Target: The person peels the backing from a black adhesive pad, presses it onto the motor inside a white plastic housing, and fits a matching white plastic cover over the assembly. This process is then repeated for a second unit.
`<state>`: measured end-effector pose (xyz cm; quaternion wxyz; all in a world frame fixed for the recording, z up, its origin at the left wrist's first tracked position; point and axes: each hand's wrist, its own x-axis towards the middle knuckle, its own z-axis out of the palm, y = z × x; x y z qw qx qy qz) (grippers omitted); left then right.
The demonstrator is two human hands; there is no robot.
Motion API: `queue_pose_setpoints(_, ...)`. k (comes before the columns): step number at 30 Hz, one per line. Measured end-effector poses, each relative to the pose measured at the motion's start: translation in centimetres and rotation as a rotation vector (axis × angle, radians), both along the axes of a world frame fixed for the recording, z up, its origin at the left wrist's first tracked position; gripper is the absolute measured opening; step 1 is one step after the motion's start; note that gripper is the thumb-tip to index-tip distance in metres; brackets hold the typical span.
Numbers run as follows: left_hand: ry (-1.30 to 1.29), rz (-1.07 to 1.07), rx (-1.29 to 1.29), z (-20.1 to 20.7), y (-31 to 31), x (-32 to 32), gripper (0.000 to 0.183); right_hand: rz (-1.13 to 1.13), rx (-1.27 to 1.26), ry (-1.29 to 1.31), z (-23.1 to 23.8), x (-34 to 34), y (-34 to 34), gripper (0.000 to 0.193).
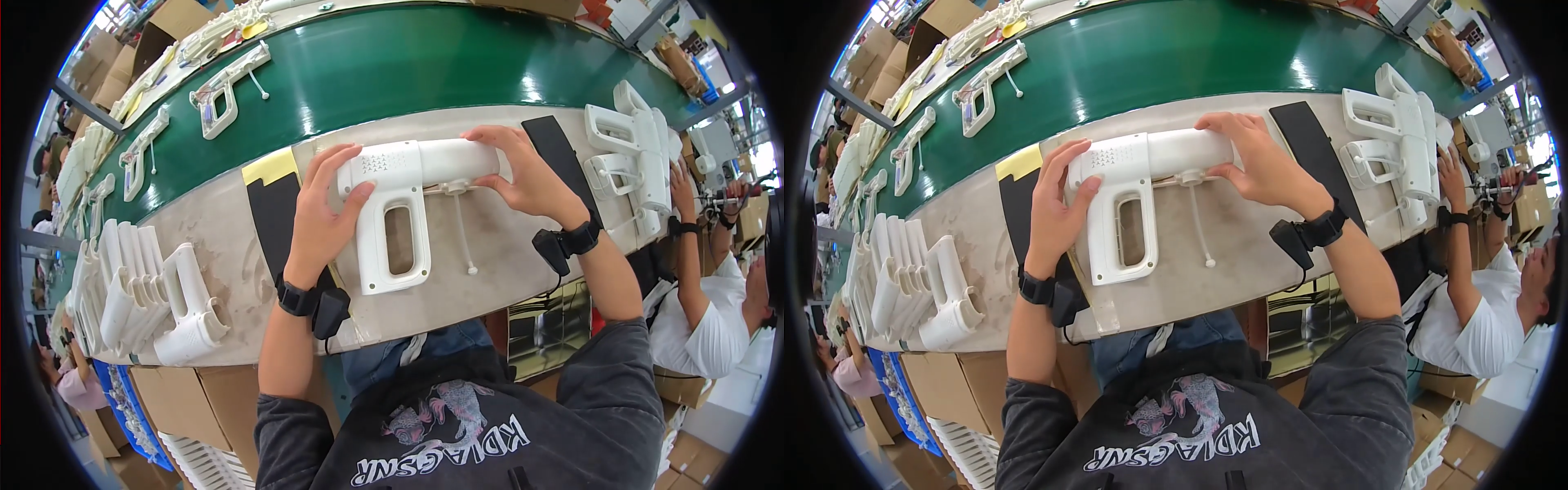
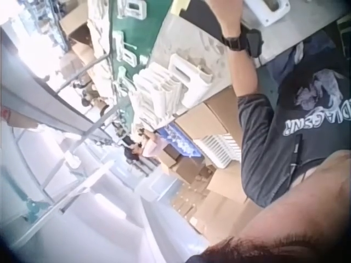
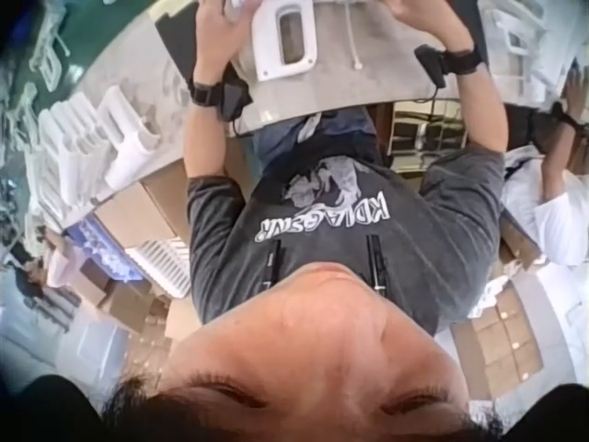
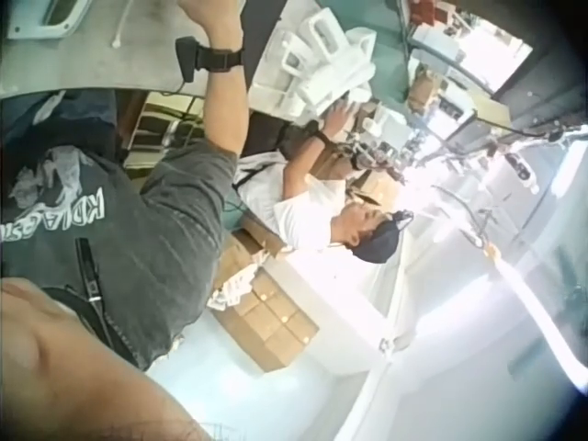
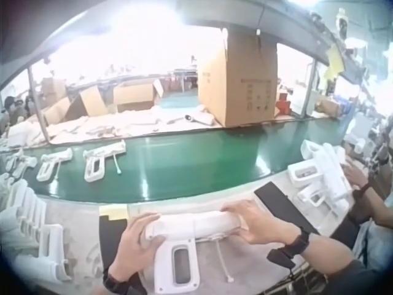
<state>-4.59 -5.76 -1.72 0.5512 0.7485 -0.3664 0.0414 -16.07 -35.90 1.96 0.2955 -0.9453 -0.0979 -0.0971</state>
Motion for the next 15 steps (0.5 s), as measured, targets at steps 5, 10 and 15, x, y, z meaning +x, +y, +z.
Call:
queue_pose_setpoints(5,-0.015,-0.009,0.162,0.9,-0.4,-0.6,0.041,0.023,-0.017,0.018,-1.6,0.1,-0.4,0.064)
queue_pose_setpoints(10,-0.014,-0.040,0.211,0.8,-0.1,-0.7,0.042,0.010,-0.006,0.032,-1.6,0.1,-0.2,0.064)
queue_pose_setpoints(15,0.034,-0.045,0.223,0.9,-0.5,-0.8,0.042,0.055,-0.027,0.028,-2.1,0.3,-0.7,0.069)
